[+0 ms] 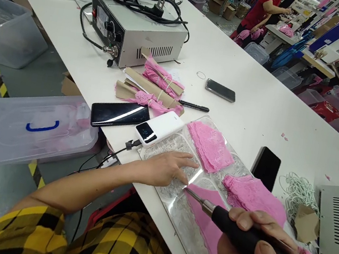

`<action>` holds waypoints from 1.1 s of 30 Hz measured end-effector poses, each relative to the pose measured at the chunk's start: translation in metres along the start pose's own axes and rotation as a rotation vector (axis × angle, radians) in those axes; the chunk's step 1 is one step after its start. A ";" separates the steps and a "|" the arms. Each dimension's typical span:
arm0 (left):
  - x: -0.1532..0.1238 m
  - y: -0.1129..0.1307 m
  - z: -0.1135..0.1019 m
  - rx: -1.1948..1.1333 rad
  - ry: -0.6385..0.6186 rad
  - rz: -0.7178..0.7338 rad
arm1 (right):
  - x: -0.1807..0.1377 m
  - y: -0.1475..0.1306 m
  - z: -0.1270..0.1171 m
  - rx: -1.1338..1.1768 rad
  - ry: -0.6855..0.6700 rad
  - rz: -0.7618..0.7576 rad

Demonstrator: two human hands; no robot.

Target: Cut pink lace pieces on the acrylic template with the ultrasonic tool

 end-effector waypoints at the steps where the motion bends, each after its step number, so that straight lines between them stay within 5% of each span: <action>1: 0.000 0.000 0.000 0.004 0.002 0.004 | 0.000 -0.001 0.000 -0.002 -0.012 -0.007; 9: -0.002 -0.001 0.001 0.047 0.019 0.026 | 0.000 -0.007 0.006 -0.017 -0.088 -0.083; 14: -0.006 0.002 -0.006 0.044 0.089 0.060 | 0.007 -0.010 -0.004 -0.024 0.021 -0.047; 21: -0.013 0.042 -0.019 0.147 0.303 0.225 | 0.030 -0.028 -0.075 -0.117 0.273 -0.114; 27: -0.002 0.094 0.014 0.236 0.220 0.386 | 0.026 -0.040 -0.133 -0.206 0.390 -0.147; 33: 0.019 0.122 0.049 0.346 0.136 0.399 | 0.021 -0.049 -0.163 -0.222 0.480 -0.155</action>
Point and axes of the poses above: each hand's wrist, its own x-axis towards the middle knuckle, its own z-axis out of the palm, y = z × x, the point moved 10 cm from there along x, towards the middle knuckle, and after that the axes turned 11 degrees about -z, right-handed, at the moved point
